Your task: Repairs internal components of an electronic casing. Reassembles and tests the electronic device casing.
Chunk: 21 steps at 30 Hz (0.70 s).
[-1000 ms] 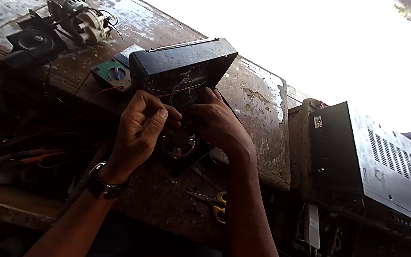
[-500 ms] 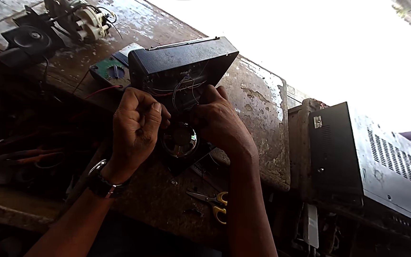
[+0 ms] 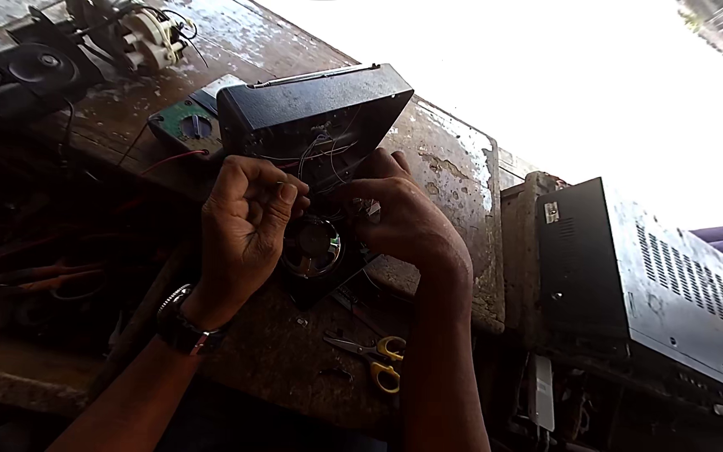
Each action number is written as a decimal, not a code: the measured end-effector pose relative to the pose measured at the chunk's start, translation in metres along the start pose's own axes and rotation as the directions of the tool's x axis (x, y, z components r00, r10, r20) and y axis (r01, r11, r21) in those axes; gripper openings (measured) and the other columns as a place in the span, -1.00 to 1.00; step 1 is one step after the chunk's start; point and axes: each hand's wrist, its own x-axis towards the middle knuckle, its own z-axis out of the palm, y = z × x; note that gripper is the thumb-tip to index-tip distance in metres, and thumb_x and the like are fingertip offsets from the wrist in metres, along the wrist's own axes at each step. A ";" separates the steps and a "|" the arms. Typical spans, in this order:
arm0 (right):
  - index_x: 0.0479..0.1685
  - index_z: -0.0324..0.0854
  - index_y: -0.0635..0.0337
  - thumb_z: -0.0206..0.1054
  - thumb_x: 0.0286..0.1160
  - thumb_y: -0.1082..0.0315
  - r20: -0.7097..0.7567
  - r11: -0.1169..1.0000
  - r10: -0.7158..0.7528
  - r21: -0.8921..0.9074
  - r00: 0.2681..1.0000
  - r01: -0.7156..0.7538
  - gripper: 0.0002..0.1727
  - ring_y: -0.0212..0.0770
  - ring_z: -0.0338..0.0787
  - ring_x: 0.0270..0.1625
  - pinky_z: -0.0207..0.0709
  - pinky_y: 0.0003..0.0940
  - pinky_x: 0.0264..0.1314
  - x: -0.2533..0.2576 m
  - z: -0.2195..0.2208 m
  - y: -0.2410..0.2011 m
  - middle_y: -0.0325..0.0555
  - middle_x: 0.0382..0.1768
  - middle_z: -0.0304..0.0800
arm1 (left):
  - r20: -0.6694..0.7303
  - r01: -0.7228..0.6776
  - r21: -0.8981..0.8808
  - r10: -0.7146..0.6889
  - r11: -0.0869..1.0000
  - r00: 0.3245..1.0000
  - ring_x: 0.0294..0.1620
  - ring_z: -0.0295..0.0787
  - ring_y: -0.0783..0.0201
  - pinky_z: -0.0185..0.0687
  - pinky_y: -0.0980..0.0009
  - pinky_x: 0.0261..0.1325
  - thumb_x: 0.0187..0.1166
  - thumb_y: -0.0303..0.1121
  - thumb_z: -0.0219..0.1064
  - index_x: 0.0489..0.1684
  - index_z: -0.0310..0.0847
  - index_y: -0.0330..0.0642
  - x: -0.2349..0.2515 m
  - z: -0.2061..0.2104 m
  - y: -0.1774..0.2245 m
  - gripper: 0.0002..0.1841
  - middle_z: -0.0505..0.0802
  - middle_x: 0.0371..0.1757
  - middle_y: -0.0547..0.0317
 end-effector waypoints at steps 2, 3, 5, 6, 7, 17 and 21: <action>-0.19 0.94 -0.27 0.57 0.07 0.24 0.019 0.999 0.010 -0.051 1.000 -0.009 -0.74 0.01 0.46 0.28 0.38 0.02 0.18 0.001 0.003 -0.001 -0.09 0.17 0.59 | 0.018 -0.014 0.036 0.013 0.999 1.000 -0.02 0.91 0.21 0.91 0.31 0.05 0.74 -0.50 0.21 0.18 0.44 -0.24 0.001 0.001 0.002 -0.83 0.84 0.08 0.10; -0.23 0.95 -0.27 0.61 0.10 0.21 0.032 0.998 0.018 -0.068 0.999 -0.016 -0.79 0.04 0.45 0.28 0.37 0.04 0.18 0.002 0.005 -0.001 -0.09 0.16 0.59 | 0.020 -0.023 0.055 0.022 0.998 1.000 -0.04 0.91 0.22 0.91 0.32 0.02 0.74 -0.50 0.22 0.18 0.47 -0.26 0.002 0.001 0.002 -0.83 0.84 0.07 0.10; -0.30 0.94 -0.29 0.63 0.17 0.15 0.056 0.994 0.045 -0.103 0.997 -0.039 -0.88 0.04 0.45 0.29 0.38 0.04 0.20 0.005 0.009 0.000 -0.08 0.13 0.59 | 0.025 -0.026 0.079 0.024 0.997 0.999 -0.03 0.90 0.26 0.90 0.35 0.02 0.74 -0.49 0.22 0.17 0.48 -0.25 0.003 0.001 0.002 -0.84 0.83 0.08 0.11; -0.34 0.93 -0.34 0.60 0.21 0.11 0.061 0.990 0.055 -0.132 0.997 -0.046 -0.92 -0.01 0.46 0.28 0.38 -0.01 0.22 0.008 0.011 0.002 -0.12 0.10 0.59 | 0.021 -0.023 0.083 0.021 0.996 1.000 -0.04 0.90 0.26 0.90 0.35 0.02 0.74 -0.49 0.22 0.17 0.48 -0.25 0.004 0.001 0.002 -0.84 0.83 0.07 0.11; -0.38 0.92 -0.35 0.58 0.23 0.10 0.062 0.987 0.061 -0.149 0.996 -0.051 -0.96 -0.02 0.45 0.26 0.37 -0.04 0.21 0.011 0.013 0.003 -0.14 0.07 0.58 | 0.017 -0.020 0.089 0.018 0.996 1.000 -0.04 0.90 0.27 0.90 0.36 0.01 0.74 -0.49 0.22 0.17 0.49 -0.26 0.004 0.000 0.002 -0.84 0.84 0.07 0.11; 0.17 0.84 0.01 0.46 0.40 0.45 -0.178 0.995 -0.063 0.062 0.982 0.075 -0.66 -0.17 0.64 0.11 0.58 -0.27 0.05 0.000 -0.006 -0.024 -0.12 0.10 0.65 | 0.040 -0.049 0.219 0.041 0.975 0.998 -0.25 0.84 0.38 0.83 0.49 -0.25 0.64 -0.49 0.37 0.11 0.67 -0.30 0.011 0.001 0.005 -0.82 0.85 -0.02 0.12; 0.29 0.77 0.12 0.43 0.46 0.45 -0.285 0.959 -0.112 0.221 0.952 0.179 -0.61 -0.39 0.72 -0.13 0.67 -0.49 -0.16 0.005 -0.009 -0.032 -0.21 -0.06 0.74 | 0.051 -0.071 0.234 0.060 0.970 0.997 -0.22 0.84 0.40 0.86 0.48 -0.15 0.59 -0.53 0.41 0.01 0.77 -0.32 0.019 0.004 0.002 -0.86 0.87 -0.06 0.14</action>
